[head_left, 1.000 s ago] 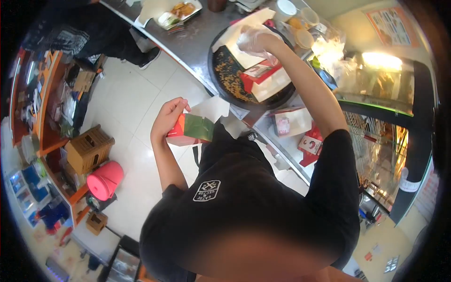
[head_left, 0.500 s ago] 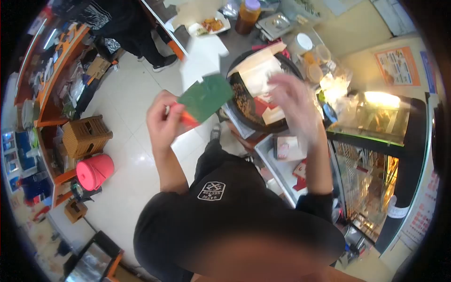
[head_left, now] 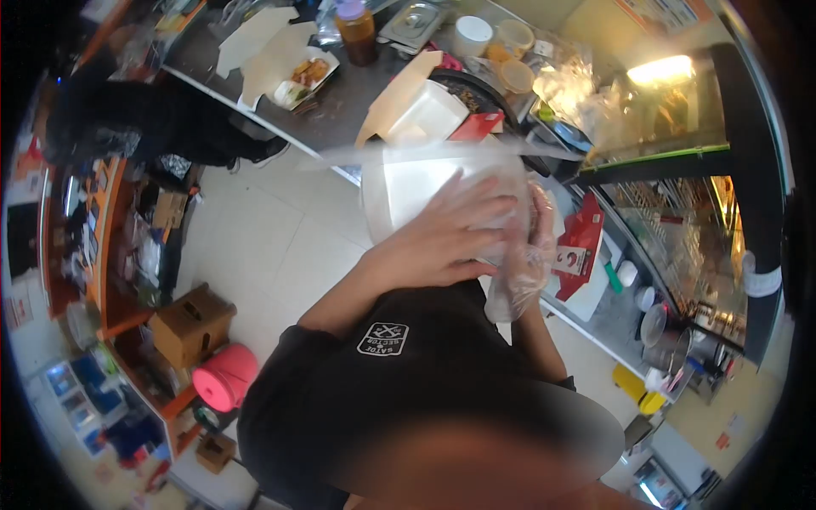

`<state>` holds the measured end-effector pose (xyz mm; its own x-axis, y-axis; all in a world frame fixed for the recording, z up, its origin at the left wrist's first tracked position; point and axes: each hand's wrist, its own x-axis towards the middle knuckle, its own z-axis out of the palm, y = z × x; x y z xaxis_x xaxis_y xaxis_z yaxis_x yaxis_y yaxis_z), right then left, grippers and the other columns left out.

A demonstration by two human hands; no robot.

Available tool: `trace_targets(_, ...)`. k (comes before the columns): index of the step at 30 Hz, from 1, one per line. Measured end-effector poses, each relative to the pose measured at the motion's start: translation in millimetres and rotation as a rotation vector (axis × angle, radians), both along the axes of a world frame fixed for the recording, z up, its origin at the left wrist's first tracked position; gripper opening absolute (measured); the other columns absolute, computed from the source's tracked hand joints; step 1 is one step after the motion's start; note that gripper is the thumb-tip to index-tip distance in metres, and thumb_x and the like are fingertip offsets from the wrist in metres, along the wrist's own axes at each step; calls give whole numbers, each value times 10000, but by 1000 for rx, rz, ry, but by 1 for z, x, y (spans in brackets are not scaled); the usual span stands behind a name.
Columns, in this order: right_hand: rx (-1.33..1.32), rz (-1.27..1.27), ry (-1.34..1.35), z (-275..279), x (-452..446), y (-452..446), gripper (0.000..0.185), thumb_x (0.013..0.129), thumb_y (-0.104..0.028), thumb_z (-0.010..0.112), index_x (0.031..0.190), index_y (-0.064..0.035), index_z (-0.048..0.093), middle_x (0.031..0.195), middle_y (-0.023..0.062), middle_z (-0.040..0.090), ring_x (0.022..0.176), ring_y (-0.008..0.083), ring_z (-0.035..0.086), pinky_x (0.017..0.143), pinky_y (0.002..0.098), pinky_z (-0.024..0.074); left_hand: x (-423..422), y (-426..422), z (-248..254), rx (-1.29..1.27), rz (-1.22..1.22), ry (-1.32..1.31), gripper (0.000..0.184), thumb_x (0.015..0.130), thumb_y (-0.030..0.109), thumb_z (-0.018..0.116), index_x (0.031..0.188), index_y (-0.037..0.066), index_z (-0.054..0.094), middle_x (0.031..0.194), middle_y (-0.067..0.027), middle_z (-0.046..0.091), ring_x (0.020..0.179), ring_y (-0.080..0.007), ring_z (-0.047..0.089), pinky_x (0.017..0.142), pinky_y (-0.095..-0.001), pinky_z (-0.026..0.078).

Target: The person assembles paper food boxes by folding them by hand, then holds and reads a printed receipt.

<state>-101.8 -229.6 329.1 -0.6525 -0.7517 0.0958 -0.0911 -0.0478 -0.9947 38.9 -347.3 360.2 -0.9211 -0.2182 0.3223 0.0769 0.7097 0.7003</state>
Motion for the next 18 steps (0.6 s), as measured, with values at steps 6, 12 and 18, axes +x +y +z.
trace_targets(6, 72, -397, 63, -7, -58, 83, 485, 963, -187, 528, 1397, 7, 426, 1292, 148, 538, 1163, 211, 526, 975, 327, 419, 24, -23, 6, 682, -953, 165, 500, 887, 223, 731, 1295, -15, 566, 1454, -214, 457, 1270, -345, 538, 999, -390, 473)
trace_targets(12, 192, -296, 184, 11, -95, 137, 543, 941, -218, 554, 1415, 11, 423, 1345, 174, 521, 1247, 251, 489, 1060, 348, 355, -43, 39, -26, 989, 27, 236, 1183, 701, 437, 873, 1537, 8, 153, 1402, -186, 452, 1291, -300, 484, 1046, -393, 409)
trace_targets(18, -110, -129, -28, 20, -151, 192, 585, 952, -366, 600, 1387, 1, 468, 1349, 135, 533, 1165, 223, 554, 1004, 362, 449, -92, 85, -56, 1070, 120, 171, 959, 781, 284, 760, 1521, 45, 197, 1406, -148, 430, 1282, -245, 453, 1083, -388, 359)
